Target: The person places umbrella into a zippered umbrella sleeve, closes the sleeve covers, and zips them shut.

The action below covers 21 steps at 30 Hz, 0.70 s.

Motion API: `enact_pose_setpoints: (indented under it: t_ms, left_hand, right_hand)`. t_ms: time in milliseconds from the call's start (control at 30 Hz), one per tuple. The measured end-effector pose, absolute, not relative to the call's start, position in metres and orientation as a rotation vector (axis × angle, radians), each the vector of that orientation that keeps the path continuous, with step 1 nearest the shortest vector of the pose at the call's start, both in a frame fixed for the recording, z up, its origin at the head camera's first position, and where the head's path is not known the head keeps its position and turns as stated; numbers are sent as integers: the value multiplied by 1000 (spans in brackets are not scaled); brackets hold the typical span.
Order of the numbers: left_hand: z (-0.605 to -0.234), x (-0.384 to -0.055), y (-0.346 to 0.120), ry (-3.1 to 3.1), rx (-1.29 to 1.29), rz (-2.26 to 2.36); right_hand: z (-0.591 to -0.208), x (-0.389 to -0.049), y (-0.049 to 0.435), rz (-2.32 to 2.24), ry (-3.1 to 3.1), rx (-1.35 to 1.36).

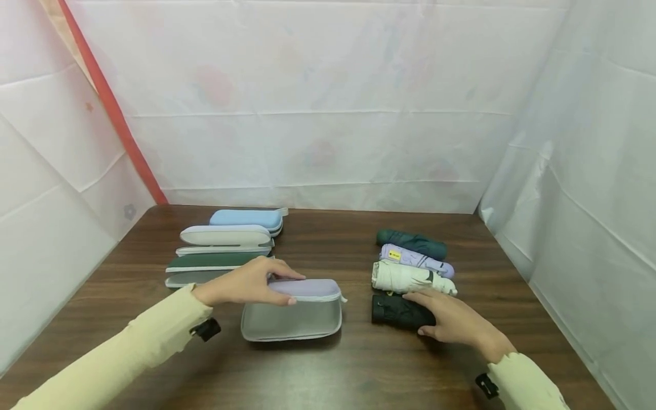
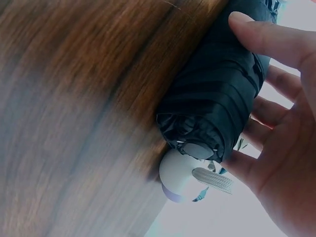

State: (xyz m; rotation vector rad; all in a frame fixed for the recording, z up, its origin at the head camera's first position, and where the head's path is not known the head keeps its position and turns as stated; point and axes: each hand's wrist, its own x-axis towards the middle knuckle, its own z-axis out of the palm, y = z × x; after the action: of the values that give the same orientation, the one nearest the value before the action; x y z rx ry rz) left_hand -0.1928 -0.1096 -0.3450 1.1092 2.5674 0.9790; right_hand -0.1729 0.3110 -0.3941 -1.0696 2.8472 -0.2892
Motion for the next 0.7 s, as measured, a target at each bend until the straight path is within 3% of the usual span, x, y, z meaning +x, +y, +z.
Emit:
enact_pose_setpoints:
  t_ms: [700]
  left_hand:
    - [-360, -246, -72, 2388, 963, 997]
  right_hand:
    - [-401, -178, 313, -333, 2944, -1246]
